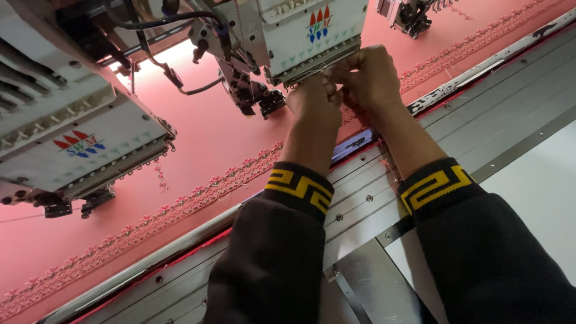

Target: The person threads an industrial embroidery machine by hand, guiding a thin thread through a series of needles and tensioners on multiple machine heads.

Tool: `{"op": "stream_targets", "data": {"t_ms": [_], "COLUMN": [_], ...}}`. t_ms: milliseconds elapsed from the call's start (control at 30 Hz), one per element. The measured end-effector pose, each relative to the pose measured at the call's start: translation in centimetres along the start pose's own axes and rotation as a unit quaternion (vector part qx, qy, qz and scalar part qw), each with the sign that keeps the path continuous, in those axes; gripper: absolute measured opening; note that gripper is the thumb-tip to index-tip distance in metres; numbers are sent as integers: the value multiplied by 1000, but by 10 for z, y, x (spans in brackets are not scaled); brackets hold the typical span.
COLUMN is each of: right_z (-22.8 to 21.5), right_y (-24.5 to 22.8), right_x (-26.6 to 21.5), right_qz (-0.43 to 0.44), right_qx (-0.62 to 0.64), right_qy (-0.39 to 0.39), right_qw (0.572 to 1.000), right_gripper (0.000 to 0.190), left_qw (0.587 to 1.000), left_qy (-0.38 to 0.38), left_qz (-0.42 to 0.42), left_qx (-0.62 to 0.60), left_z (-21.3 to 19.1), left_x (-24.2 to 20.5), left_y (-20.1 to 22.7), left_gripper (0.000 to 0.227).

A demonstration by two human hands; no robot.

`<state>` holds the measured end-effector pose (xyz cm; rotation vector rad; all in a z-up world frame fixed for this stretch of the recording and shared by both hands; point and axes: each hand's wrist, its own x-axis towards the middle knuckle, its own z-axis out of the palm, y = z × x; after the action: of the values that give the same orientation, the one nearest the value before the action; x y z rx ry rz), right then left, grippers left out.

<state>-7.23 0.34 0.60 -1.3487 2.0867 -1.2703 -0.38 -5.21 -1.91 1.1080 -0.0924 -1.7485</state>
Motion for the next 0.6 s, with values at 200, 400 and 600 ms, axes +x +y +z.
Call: {"op": "stream_targets", "data": {"t_ms": [200,400,600], "right_z": [-8,-4,-16], "right_y": [-14,-6,-5], "right_x": [-14,-10,-24], "right_qz": [-19,10,-159], "right_qx": [41,154,53], "right_qy": [-27,-29,-30], "right_qw": [999,988,985], "right_gripper": [32,17,17], "left_qw": [999,986,976], "left_qy": [24,97,106], "left_qz": [42,39,33], "left_qx": [-10,133,186], "left_z": [7,10,4], "left_x": [-21,-50,-48], "left_y": [1,15,12], "left_gripper": [25,15,18]}}
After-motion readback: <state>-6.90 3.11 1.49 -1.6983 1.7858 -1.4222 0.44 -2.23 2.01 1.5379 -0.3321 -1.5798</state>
